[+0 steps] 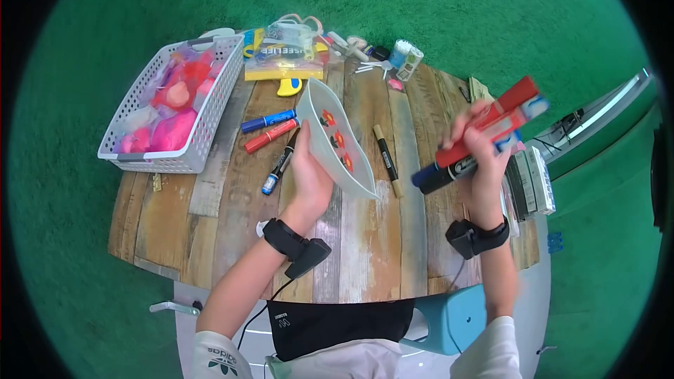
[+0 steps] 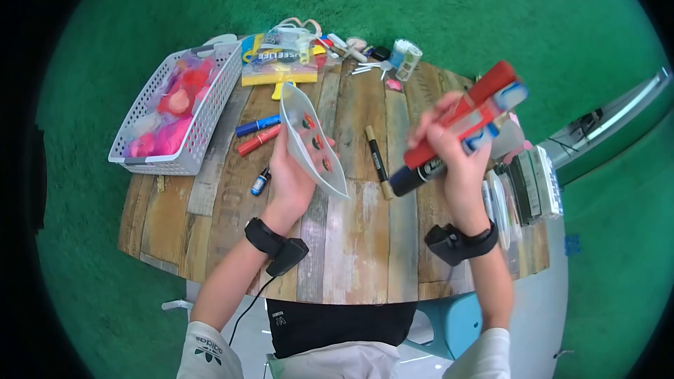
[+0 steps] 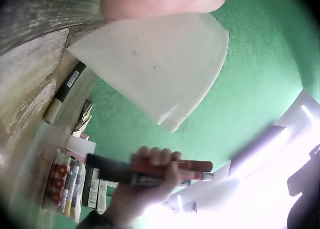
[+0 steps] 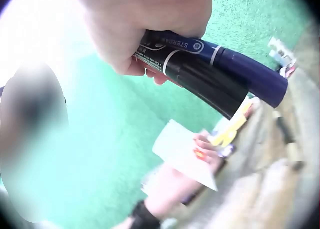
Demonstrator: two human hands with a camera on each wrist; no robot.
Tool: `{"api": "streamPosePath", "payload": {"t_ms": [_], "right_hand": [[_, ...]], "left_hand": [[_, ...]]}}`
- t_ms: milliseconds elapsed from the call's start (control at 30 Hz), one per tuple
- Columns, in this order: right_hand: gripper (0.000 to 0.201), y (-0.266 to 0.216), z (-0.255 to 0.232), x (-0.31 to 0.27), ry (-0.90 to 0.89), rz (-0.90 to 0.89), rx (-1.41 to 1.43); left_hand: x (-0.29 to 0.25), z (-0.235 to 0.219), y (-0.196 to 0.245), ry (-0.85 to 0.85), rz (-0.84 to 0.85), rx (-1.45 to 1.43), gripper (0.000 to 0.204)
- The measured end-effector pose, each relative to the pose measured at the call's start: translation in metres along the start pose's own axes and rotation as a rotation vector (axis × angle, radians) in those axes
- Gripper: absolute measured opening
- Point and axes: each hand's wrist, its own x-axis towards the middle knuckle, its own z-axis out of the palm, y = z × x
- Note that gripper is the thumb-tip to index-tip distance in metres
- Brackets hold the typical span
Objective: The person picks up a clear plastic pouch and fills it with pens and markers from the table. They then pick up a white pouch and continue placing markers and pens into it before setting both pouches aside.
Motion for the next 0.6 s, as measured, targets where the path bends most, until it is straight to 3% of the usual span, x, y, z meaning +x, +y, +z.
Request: {"api": "streamPosePath", "payload": {"t_ms": [100,233,300,433,600], "right_hand": [[0.033,0.001,0.028,0.019,0.012,-0.118,0.343],[0.034,0.015,0.049,0.028,-0.037,-0.171,0.430],[0.035,0.023,0.054,0.026,-0.017,-0.168,0.290],[0.034,0.030,0.054,0.026,0.065,-0.099,0.181],[0.037,0.037,0.047,0.026,-0.027,-0.001,0.105]], "left_hand": [[-0.004,0.003,0.001,0.018,-0.005,0.093,0.046],[-0.007,0.005,-0.004,-0.028,0.037,0.217,0.049],[-0.007,0.003,-0.004,-0.065,-0.041,0.248,0.050],[-0.014,0.015,-0.005,-0.072,0.016,0.299,0.046],[-0.013,0.010,-0.010,-0.090,0.008,0.289,0.050]]}}
